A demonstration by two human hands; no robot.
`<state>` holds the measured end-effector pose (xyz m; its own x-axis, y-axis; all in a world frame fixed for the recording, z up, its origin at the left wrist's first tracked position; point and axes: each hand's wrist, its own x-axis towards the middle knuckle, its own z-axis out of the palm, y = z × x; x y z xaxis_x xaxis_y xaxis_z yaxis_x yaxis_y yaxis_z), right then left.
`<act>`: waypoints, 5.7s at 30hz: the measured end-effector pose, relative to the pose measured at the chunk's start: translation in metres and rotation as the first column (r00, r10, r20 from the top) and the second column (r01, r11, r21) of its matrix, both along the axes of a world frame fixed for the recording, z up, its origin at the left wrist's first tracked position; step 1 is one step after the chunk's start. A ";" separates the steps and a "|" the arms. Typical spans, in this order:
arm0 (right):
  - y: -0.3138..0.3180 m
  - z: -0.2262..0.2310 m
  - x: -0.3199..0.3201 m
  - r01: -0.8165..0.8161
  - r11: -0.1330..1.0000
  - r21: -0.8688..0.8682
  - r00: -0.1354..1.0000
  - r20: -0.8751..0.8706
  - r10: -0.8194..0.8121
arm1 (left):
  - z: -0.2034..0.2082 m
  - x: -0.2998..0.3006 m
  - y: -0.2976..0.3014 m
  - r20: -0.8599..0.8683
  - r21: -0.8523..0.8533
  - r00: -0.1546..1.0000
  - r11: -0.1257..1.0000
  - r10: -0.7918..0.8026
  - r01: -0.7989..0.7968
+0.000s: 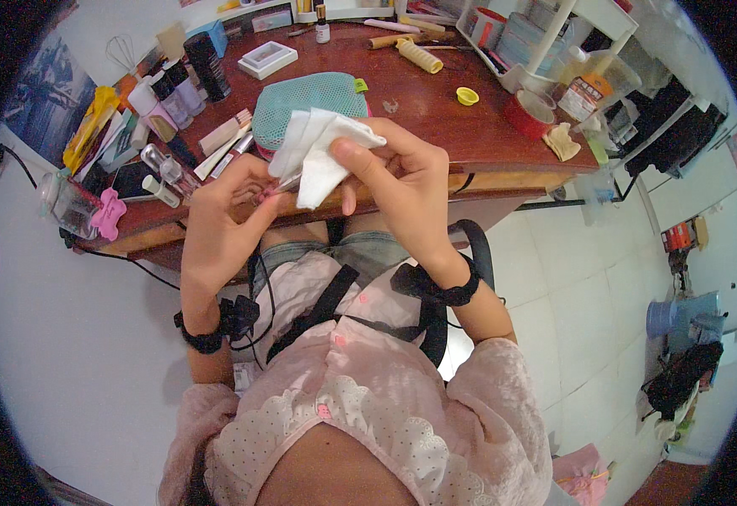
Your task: The person wipes various cosmetic items, including a white tube, several silver and pink cylindrical containers, and a small white lipstick-style case, using a white cloth while sitting at a desk cluttered with beauty products.
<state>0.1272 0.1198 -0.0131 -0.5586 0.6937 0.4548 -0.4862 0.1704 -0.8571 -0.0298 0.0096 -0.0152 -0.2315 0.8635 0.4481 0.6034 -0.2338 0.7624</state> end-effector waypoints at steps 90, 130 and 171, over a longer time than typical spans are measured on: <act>-0.026 -0.016 -0.112 -0.585 0.704 -0.404 0.805 -0.183 0.564 | -0.006 -0.151 -0.070 -0.151 -0.107 0.825 0.821 0.545 -0.561; 0.022 -0.037 -0.043 -0.206 0.971 -0.120 0.954 0.197 0.227 | -0.022 -0.011 0.023 -0.073 0.071 0.967 0.969 0.243 -0.238; 0.038 -0.036 -0.028 -0.024 0.642 0.767 0.709 0.466 -0.530 | -0.060 -0.030 0.053 -0.402 0.125 0.846 0.936 0.351 -0.329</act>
<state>0.0990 0.1582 -0.0495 -0.7334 0.4885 0.4728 0.2550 0.8424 -0.4747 -0.0597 0.0631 -0.0749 -0.2914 0.7392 0.6072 0.9075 0.0130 0.4198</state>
